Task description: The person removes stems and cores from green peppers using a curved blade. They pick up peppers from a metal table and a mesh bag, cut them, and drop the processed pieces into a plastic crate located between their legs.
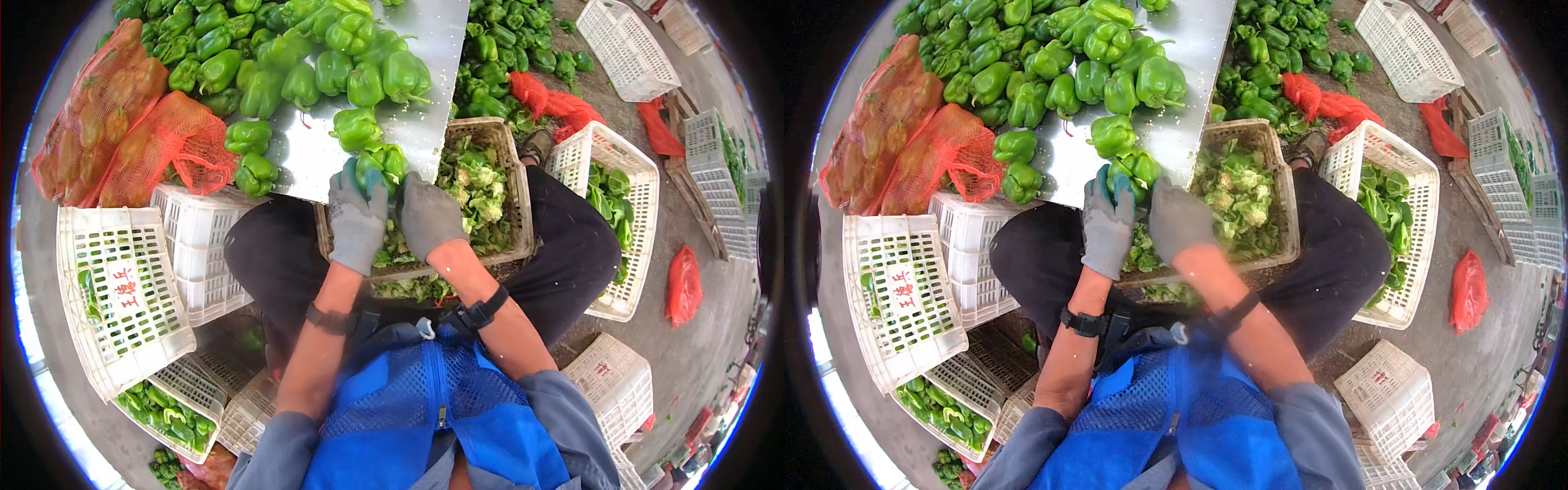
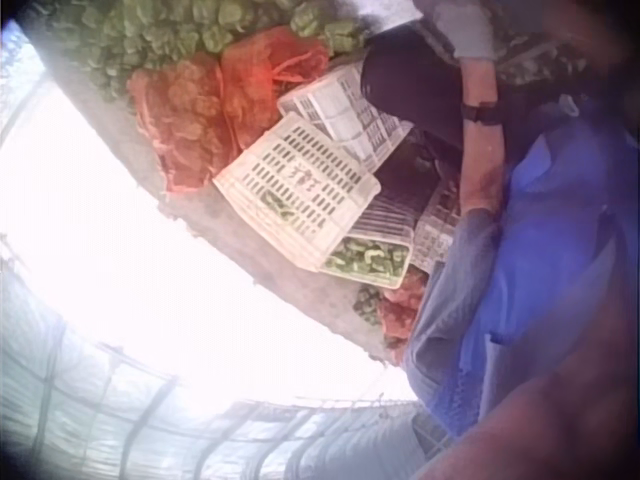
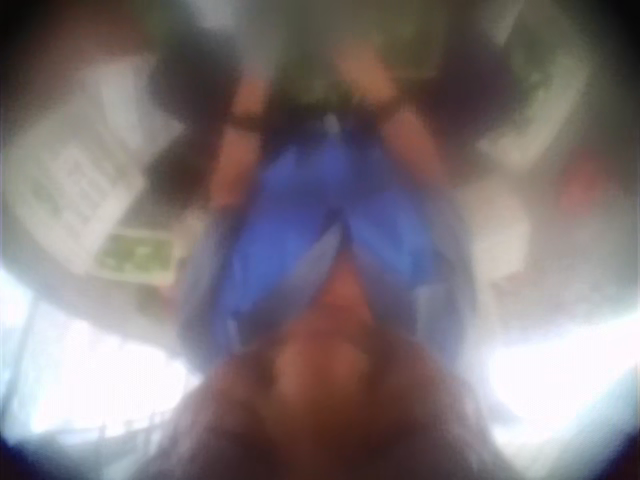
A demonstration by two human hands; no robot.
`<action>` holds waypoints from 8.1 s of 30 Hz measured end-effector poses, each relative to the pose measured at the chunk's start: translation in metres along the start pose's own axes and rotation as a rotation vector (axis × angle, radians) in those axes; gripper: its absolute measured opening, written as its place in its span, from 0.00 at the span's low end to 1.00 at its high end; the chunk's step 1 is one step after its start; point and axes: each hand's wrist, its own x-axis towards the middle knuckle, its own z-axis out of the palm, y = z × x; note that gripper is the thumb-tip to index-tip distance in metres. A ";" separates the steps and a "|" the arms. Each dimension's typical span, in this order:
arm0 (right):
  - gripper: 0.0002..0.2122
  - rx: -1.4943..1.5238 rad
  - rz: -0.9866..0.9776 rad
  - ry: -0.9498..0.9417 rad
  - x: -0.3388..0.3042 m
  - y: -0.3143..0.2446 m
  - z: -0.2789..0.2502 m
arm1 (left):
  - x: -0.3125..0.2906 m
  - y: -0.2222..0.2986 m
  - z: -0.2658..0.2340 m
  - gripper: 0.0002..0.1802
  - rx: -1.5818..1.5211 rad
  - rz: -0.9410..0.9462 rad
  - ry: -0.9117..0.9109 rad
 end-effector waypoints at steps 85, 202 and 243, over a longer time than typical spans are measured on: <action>0.08 0.550 0.361 0.295 -0.049 0.015 -0.071 | -0.077 0.019 -0.009 0.23 -0.526 0.234 -0.107; 0.18 2.587 -0.067 0.296 -0.048 0.113 -0.143 | 0.122 -0.061 0.016 0.49 0.588 0.192 0.069; 0.12 0.407 0.170 -0.032 -0.028 -0.004 -0.004 | -0.009 -0.009 0.035 0.23 -0.859 -0.420 0.208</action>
